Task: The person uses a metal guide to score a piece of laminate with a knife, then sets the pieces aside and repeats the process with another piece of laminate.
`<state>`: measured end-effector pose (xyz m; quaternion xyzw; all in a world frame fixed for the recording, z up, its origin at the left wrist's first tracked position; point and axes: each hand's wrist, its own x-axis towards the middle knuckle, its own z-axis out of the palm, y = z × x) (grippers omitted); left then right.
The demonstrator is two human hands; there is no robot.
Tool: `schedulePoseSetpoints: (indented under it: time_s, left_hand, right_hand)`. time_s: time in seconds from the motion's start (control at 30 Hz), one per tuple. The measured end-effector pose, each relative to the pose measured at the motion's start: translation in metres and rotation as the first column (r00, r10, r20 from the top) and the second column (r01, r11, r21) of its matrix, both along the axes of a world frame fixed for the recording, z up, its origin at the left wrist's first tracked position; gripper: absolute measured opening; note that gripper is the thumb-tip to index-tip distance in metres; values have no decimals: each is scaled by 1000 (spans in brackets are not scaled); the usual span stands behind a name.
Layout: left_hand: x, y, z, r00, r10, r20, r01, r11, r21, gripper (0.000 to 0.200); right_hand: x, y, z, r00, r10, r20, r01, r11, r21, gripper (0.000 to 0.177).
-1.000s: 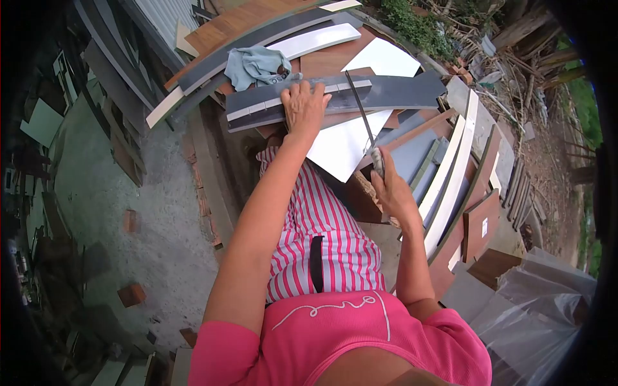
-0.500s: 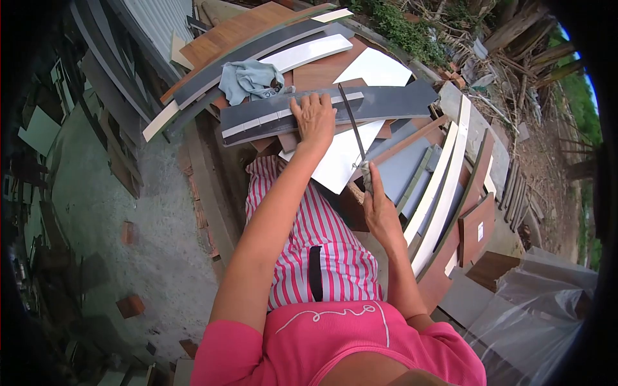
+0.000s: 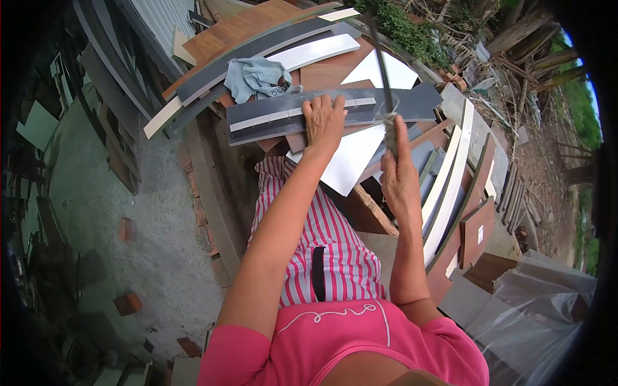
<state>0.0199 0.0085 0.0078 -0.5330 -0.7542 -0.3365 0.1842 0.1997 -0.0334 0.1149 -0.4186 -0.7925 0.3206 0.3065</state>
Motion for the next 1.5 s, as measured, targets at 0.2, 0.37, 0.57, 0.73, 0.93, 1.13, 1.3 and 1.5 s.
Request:
schedulePoseSetpoints:
  time_s: [0.2,0.37,0.57,0.73,0.93,1.13,1.3,1.5]
  left_hand:
    - [2,2,2,999,20,27,-20,1000,-22,25]
    - [3,2,2,1000,17,9,-17,1000,-17,24]
    - [2,1,2,1000,27,9,-27,999,-30,24]
    - [2,2,0,1000,20,6,-20,1000,-21,23]
    - [2,0,2,1000,18,10,-18,1000,-18,22]
    - [3,2,1,999,33,31,-31,999,-35,22]
    - [3,3,-2,1000,19,11,-18,1000,-23,22]
    - [3,1,3,999,33,21,-32,999,-26,22]
  right_hand:
    - [11,0,-44,975,47,218,-1,979,-204,58]
    - [7,-6,-37,956,22,291,78,941,-328,54]
    - [6,-9,-42,964,34,265,63,936,-347,54]
    - [0,-1,-46,953,54,299,27,965,-260,54]
    - [-32,36,-60,964,82,253,-79,997,-21,58]
    - [12,-12,-62,940,77,332,-46,994,-99,63]
    - [12,-11,-51,919,80,386,-25,989,-145,64]
    - [-36,41,-61,933,76,352,-68,997,-34,58]
